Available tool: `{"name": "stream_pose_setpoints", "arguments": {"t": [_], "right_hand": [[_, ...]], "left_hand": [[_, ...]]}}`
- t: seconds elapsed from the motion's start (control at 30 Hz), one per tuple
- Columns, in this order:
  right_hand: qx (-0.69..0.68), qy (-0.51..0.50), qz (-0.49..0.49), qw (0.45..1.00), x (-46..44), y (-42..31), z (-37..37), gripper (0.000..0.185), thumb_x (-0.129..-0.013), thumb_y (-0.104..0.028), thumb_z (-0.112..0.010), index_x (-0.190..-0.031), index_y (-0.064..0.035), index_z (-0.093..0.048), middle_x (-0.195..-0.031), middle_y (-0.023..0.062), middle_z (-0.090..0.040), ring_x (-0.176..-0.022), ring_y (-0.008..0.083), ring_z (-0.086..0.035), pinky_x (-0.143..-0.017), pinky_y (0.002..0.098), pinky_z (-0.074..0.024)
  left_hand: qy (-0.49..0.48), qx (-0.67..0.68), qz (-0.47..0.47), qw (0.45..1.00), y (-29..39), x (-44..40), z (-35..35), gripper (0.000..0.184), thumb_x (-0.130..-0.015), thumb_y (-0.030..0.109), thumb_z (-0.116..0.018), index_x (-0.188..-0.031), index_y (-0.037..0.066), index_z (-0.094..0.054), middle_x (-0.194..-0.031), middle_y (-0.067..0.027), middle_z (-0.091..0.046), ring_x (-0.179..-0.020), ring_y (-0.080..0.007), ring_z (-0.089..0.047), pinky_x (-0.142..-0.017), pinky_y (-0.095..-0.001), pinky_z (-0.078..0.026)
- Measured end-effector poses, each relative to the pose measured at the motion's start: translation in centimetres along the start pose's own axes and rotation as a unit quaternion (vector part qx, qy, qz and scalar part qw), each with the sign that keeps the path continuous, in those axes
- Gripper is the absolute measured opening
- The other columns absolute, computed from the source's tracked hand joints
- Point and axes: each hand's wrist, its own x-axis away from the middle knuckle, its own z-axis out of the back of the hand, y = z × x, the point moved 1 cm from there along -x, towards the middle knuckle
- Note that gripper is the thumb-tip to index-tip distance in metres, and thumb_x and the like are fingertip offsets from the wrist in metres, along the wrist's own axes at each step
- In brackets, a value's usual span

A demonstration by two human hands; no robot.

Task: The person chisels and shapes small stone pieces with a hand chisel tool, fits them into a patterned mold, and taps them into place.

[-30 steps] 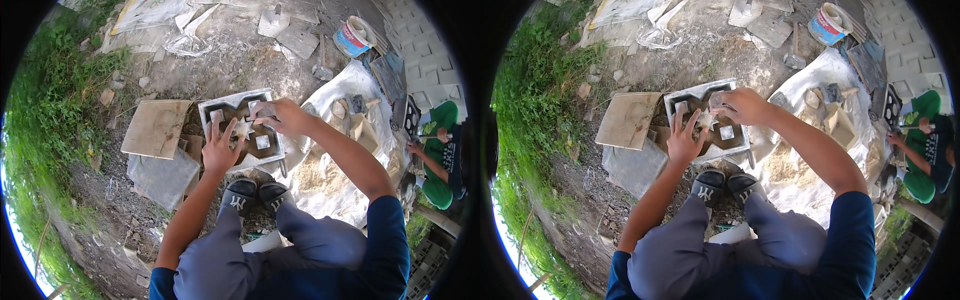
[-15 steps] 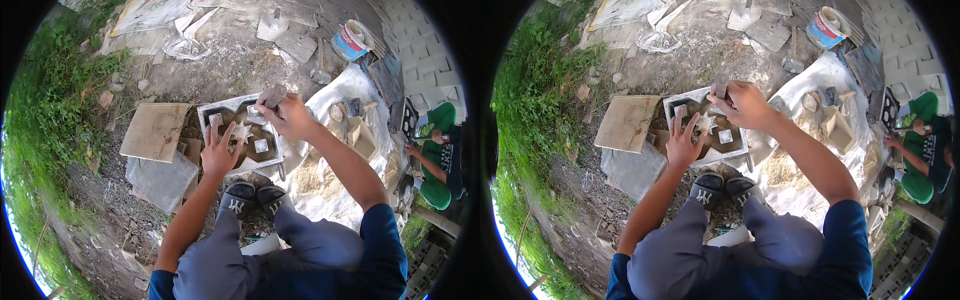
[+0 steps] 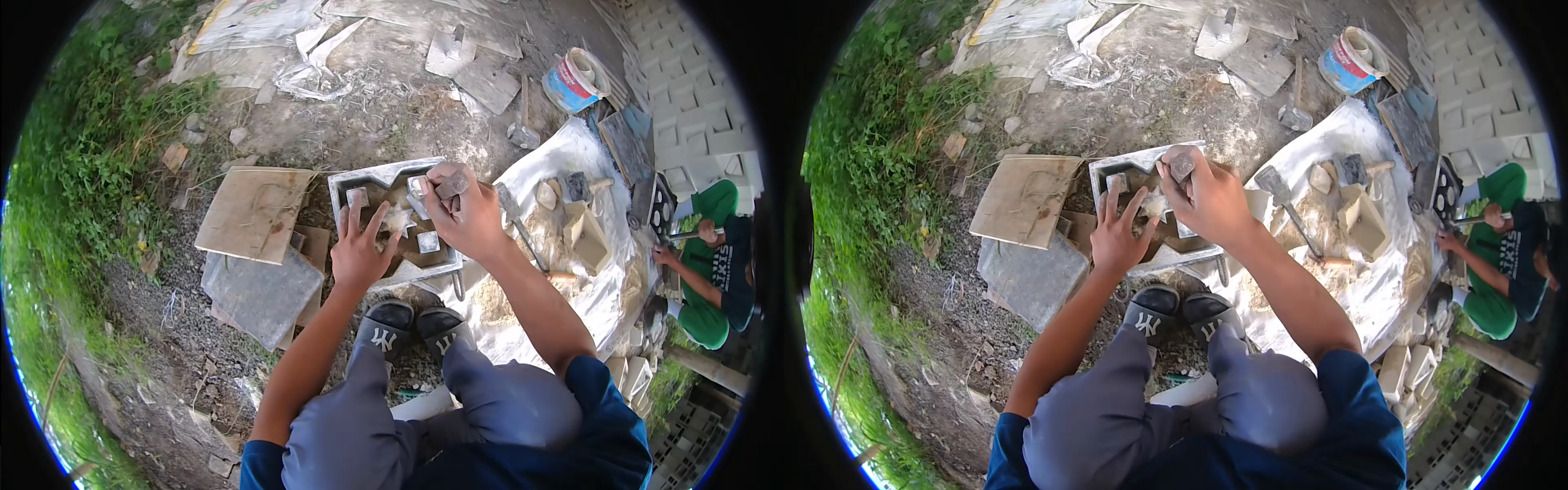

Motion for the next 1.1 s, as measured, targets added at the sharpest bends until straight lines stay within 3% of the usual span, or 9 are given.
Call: {"name": "stream_pose_setpoints", "arguments": {"t": [0.23,0.33,0.43,0.5,0.8,0.87,0.9,0.97,1.1], "right_hand": [[-0.002,0.041,0.002,0.999,0.9,-1.1,0.5,0.023,-0.088,-0.003,-0.077,-0.103,-0.0056,-0.06,-0.061,0.0001,-0.057,-0.045,0.0082,-0.05,-0.045,0.0258,-0.042],[-0.034,0.166,0.028,0.985,1.9,-1.6,1.4,0.021,-0.091,-0.004,-0.077,-0.103,-0.0061,-0.06,-0.069,0.0,-0.062,-0.05,0.0046,-0.051,-0.047,0.023,-0.0418],[-0.048,0.178,-0.051,0.982,2.4,-0.8,2.0,0.019,-0.091,-0.004,-0.077,-0.1,-0.0046,-0.06,-0.069,0.0009,-0.061,-0.052,0.0038,-0.05,-0.048,0.0221,-0.0409],[-0.021,0.191,-0.026,0.981,2.3,-0.3,2.1,0.019,-0.09,-0.003,-0.078,-0.097,-0.0035,-0.059,-0.068,0.0012,-0.06,-0.054,0.0035,-0.05,-0.049,0.0225,-0.0405],[-0.009,0.144,-0.02,0.989,-0.2,0.6,2.8,0.023,-0.093,-0.006,-0.076,-0.08,-0.0023,-0.058,-0.062,0.0036,-0.059,-0.051,0.006,-0.05,-0.048,0.0235,-0.0386],[-0.293,0.153,-0.159,0.93,-1.1,0.6,2.0,0.037,-0.102,-0.016,-0.068,-0.071,-0.0042,-0.052,-0.055,0.0016,-0.052,-0.048,0.0075,-0.045,-0.045,0.025,-0.034],[-0.296,0.154,-0.161,0.929,-1.2,0.9,2.3,0.037,-0.102,-0.016,-0.068,-0.071,-0.0042,-0.052,-0.055,0.0016,-0.052,-0.048,0.0075,-0.045,-0.045,0.025,-0.034],[-0.453,0.1,-0.229,0.856,-1.2,1.8,2.6,0.052,-0.11,-0.028,-0.053,-0.063,-0.0117,-0.039,-0.055,0.0005,-0.044,-0.046,0.0108,-0.039,-0.048,0.029,-0.0275],[-0.484,0.139,-0.259,0.825,-0.6,3.5,2.9,0.054,-0.11,-0.033,-0.053,-0.063,-0.0128,-0.037,-0.053,-0.002,-0.033,-0.047,0.0107,-0.029,-0.049,0.0304,-0.0248]], "left_hand": [[0.005,0.013,-0.005,1.0,-0.2,0.1,0.2,0.052,-0.094,0.044,-0.068,-0.144,0.034,-0.058,-0.163,-0.0111,-0.036,-0.14,-0.0442,-0.047,-0.088,-0.0514,-0.061],[-0.015,0.028,0.02,0.999,-0.8,0.3,-0.3,0.042,-0.103,0.039,-0.055,-0.144,0.03,-0.058,-0.163,-0.0094,-0.037,-0.141,-0.0438,-0.045,-0.097,-0.0509,-0.056],[0.001,0.076,0.022,0.997,-1.4,0.4,-0.8,0.041,-0.109,0.035,-0.041,-0.145,0.025,-0.057,-0.163,-0.0075,-0.037,-0.143,-0.043,-0.042,-0.106,-0.0497,-0.051],[0.007,0.084,0.016,0.996,-1.5,0.5,-0.8,0.045,-0.11,0.038,-0.035,-0.144,0.02,-0.058,-0.164,-0.0073,-0.036,-0.144,-0.0416,-0.041,-0.108,-0.0491,-0.048],[0.013,0.067,0.002,0.998,-1.5,0.6,-0.8,0.044,-0.109,0.038,-0.038,-0.136,0.014,-0.061,-0.163,-0.0093,-0.037,-0.144,-0.0398,-0.042,-0.106,-0.0482,-0.049],[0.016,0.054,-0.001,0.998,-1.4,0.6,-0.9,0.044,-0.109,0.038,-0.038,-0.136,0.013,-0.062,-0.163,-0.0097,-0.037,-0.144,-0.04,-0.042,-0.106,-0.0482,-0.049],[0.02,0.044,-0.006,0.999,-1.4,0.6,-0.9,0.044,-0.109,0.038,-0.038,-0.136,0.013,-0.062,-0.162,-0.0101,-0.037,-0.144,-0.0403,-0.041,-0.106,-0.0483,-0.049],[0.011,0.04,-0.004,0.999,-1.3,0.6,-1.0,0.044,-0.109,0.039,-0.038,-0.135,0.013,-0.062,-0.162,-0.0103,-0.038,-0.144,-0.0407,-0.041,-0.107,-0.0489,-0.048],[0.007,0.053,0.004,0.999,-1.1,0.5,-0.8,0.044,-0.108,0.039,-0.039,-0.136,0.013,-0.062,-0.162,-0.0102,-0.038,-0.143,-0.0413,-0.042,-0.11,-0.0502,-0.045]]}}
